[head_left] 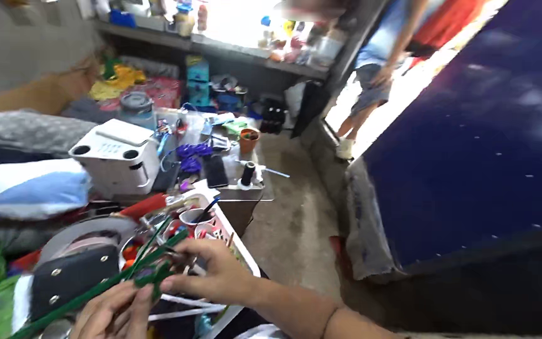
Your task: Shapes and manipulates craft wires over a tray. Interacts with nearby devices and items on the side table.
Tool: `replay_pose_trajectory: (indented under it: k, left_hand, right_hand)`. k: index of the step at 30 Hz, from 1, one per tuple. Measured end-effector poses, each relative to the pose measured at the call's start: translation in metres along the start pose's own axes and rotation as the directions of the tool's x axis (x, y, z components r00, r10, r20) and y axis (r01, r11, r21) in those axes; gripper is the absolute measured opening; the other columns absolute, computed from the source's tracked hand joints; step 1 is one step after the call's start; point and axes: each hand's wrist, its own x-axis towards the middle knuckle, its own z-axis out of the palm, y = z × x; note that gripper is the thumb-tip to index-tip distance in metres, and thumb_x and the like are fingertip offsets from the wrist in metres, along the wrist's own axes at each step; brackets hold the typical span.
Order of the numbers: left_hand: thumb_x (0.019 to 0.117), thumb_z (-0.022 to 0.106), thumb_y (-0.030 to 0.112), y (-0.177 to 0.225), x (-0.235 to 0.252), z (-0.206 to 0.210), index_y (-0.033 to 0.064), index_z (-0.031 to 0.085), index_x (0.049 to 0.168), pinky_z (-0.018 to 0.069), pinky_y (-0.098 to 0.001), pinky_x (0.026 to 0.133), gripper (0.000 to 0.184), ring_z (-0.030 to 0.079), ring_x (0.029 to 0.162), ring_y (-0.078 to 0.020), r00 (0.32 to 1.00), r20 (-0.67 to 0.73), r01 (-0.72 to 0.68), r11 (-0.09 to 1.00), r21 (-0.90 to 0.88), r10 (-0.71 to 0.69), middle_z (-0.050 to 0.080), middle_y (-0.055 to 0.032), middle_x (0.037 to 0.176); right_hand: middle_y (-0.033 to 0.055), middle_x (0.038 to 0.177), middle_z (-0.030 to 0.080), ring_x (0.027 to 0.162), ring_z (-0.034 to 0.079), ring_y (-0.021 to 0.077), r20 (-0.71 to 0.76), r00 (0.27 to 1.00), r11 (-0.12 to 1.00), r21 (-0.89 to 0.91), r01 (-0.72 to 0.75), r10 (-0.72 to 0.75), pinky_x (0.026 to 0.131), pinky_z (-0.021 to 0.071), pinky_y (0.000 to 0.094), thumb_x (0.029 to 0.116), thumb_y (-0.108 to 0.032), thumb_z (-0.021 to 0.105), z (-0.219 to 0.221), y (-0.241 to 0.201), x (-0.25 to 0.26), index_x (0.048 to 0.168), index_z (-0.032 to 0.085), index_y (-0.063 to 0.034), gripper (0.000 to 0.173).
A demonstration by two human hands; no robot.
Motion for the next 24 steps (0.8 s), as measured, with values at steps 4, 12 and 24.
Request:
replay_pose_trajectory:
  k: [4, 12, 24]
  left_hand:
    - [0.0924, 0.075, 0.01, -0.005, -0.004, 0.0, -0.0086, 0.068, 0.096, 0.0569, -0.017, 0.082, 0.02, 0.063, 0.095, -0.001, 0.999, 0.029, -0.039, 0.999, -0.022, 0.04, 0.062, -0.008, 0.104]
    - [0.0927, 0.072, 0.002, -0.012, -0.013, 0.009, 0.0072, 0.064, 0.109, 0.0598, -0.0232, 0.085, 0.019, 0.067, 0.093, -0.0006, 0.997, -0.06, 0.029, 0.955, -0.294, -0.049, 0.068, 0.0113, 0.103]
    - [0.0967, 0.068, 0.009, -0.008, -0.008, -0.039, -0.0111, 0.07, 0.1, 0.0577, -0.029, 0.084, 0.021, 0.069, 0.091, -0.0168, 0.949, 0.307, -0.102, 0.989, 0.104, 0.065, 0.071, -0.0222, 0.1]
  right_hand:
    - [0.0168, 0.103, 0.071, 0.095, 0.068, 0.0137, -0.024, 0.999, 0.998, 0.055, -0.044, 0.046, 0.09, 0.056, 0.031, 0.0942, -0.002, 0.068, 0.002, 0.0, -0.002, 0.113, 0.065, 0.0134, 0.024]
    - [0.0184, 0.1, 0.07, 0.092, 0.068, 0.0138, -0.024, 0.999, 0.994, 0.094, -0.046, 0.049, 0.085, 0.0561, 0.0298, 0.0957, -0.003, 0.066, 0.015, 0.005, -0.006, 0.112, 0.062, 0.0149, 0.025]
    - [0.0232, 0.094, 0.072, 0.087, 0.071, 0.027, 0.315, 0.941, 0.984, -0.16, -0.073, 0.121, 0.082, 0.0572, 0.0419, 0.0936, -0.002, 0.067, -0.002, -0.012, -0.005, 0.108, 0.068, 0.0133, 0.021]
